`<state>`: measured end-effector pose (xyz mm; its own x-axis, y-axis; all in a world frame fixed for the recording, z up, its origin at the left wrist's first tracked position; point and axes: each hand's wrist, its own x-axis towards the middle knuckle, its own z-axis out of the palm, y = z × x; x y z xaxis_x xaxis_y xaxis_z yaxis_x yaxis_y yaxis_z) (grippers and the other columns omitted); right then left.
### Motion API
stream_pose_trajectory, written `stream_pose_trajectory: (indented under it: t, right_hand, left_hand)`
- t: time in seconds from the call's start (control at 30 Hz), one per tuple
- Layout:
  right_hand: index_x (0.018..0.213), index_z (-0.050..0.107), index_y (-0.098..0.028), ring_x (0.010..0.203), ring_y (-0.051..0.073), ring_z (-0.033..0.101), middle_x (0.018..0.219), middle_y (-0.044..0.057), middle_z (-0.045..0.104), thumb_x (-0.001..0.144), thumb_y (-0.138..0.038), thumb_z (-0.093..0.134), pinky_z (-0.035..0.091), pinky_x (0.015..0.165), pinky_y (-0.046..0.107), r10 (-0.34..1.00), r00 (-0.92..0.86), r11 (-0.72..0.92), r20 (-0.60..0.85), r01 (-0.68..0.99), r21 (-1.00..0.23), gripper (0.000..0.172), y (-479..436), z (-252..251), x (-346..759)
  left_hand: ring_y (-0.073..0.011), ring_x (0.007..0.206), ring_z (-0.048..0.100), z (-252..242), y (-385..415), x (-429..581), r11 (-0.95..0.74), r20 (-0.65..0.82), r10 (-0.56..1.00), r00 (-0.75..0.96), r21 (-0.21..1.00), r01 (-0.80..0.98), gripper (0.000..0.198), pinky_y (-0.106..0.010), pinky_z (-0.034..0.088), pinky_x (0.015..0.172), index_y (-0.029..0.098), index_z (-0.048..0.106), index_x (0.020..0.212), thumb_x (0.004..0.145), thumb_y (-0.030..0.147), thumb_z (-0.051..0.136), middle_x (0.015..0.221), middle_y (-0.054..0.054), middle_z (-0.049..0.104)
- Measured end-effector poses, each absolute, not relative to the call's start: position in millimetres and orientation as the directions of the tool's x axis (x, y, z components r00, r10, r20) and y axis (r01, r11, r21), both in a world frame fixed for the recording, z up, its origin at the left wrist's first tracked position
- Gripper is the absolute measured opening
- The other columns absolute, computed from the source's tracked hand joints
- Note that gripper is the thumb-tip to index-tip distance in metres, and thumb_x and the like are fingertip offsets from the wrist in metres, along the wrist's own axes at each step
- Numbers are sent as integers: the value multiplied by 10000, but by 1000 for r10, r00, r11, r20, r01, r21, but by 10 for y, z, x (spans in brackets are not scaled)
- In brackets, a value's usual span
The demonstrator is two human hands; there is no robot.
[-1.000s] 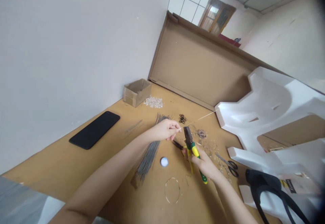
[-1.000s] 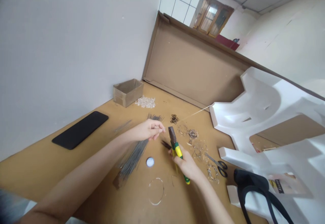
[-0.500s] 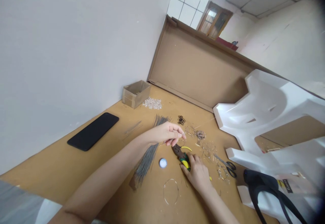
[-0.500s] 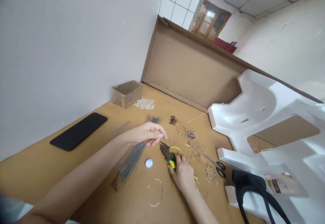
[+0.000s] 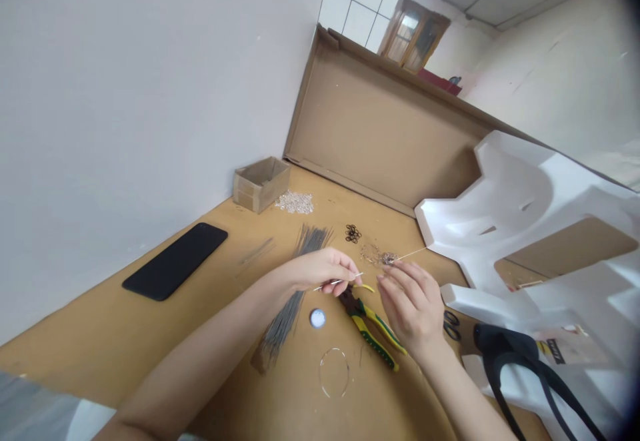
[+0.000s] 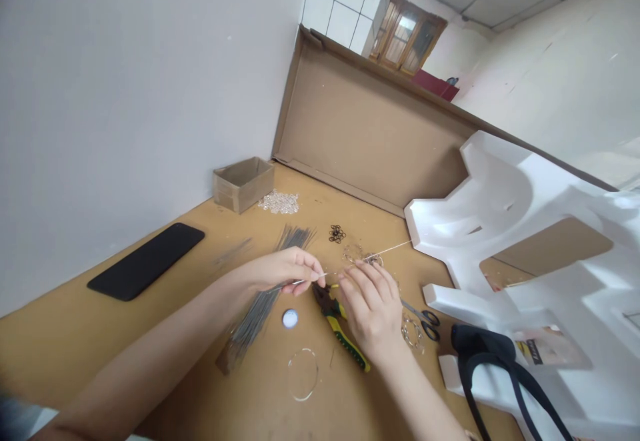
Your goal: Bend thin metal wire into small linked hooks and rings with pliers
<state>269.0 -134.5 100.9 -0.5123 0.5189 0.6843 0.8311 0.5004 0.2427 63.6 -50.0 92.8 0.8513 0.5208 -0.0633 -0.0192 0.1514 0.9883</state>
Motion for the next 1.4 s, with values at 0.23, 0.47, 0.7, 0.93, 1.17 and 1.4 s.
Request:
stream_pose_trajectory:
  t: [0.23, 0.47, 0.7, 0.93, 1.17, 1.4]
  right_hand:
    - [957, 612, -220, 1019, 187, 540, 991, 14, 672, 814, -156, 556, 321, 968, 398, 557, -623, 559, 549, 770, 307, 166, -1224, 1178, 2580]
    - [935, 627, -199, 867, 176, 574, 903, 66, 667, 845, -192, 511, 423, 735, 314, 621, -602, 614, 502, 772, 166, 147, -1209, 1174, 2626]
    - [890, 638, -187, 749, 145, 576, 849, 70, 630, 854, -204, 497, 476, 661, 266, 704, -536, 632, 465, 772, -68, 146, -1197, 1172, 2639]
    - [897, 635, -183, 727, 136, 582, 835, 65, 637, 845, -194, 508, 479, 644, 251, 686, -542, 628, 486, 778, -20, 138, -1229, 1183, 2628]
    - [888, 616, -177, 683, 135, 597, 812, 64, 647, 811, -146, 529, 473, 592, 238, 657, -425, 553, 623, 833, -14, 120, -1277, 1073, 2574]
    - [824, 610, -189, 562, 111, 564, 760, 50, 626, 805, -176, 523, 473, 526, 230, 639, -150, 453, 755, 866, -211, 90, -1279, 1006, 2425]
  left_hand:
    - [-26, 338, 357, 876, -484, 665, 253, -51, 463, 885, 964, -77, 200, -150, 212, 333, 97, 628, 795, 752, 279, 557, 445, 40, 506]
    - [-28, 346, 352, 912, -521, 669, 157, -21, 500, 866, 985, -67, 178, -152, 230, 350, 96, 618, 795, 769, 247, 526, 443, 47, 498]
    - [-33, 364, 354, 1010, -569, 619, -21, -18, 523, 852, 999, 34, 175, -159, 246, 374, 105, 621, 814, 786, 230, 501, 465, 53, 497]
    - [-36, 371, 362, 989, -583, 637, -44, -9, 531, 847, 998, 38, 177, -165, 267, 388, 105, 605, 821, 800, 222, 474, 475, 53, 499]
    - [-36, 380, 373, 1033, -631, 657, -43, 57, 566, 823, 998, -40, 166, -162, 283, 400, 114, 576, 823, 815, 242, 470, 487, 53, 501]
    - [-47, 384, 434, 895, -782, 917, -25, 178, 702, 690, 974, -225, 205, -167, 333, 409, 136, 502, 779, 822, 334, 476, 517, 35, 536]
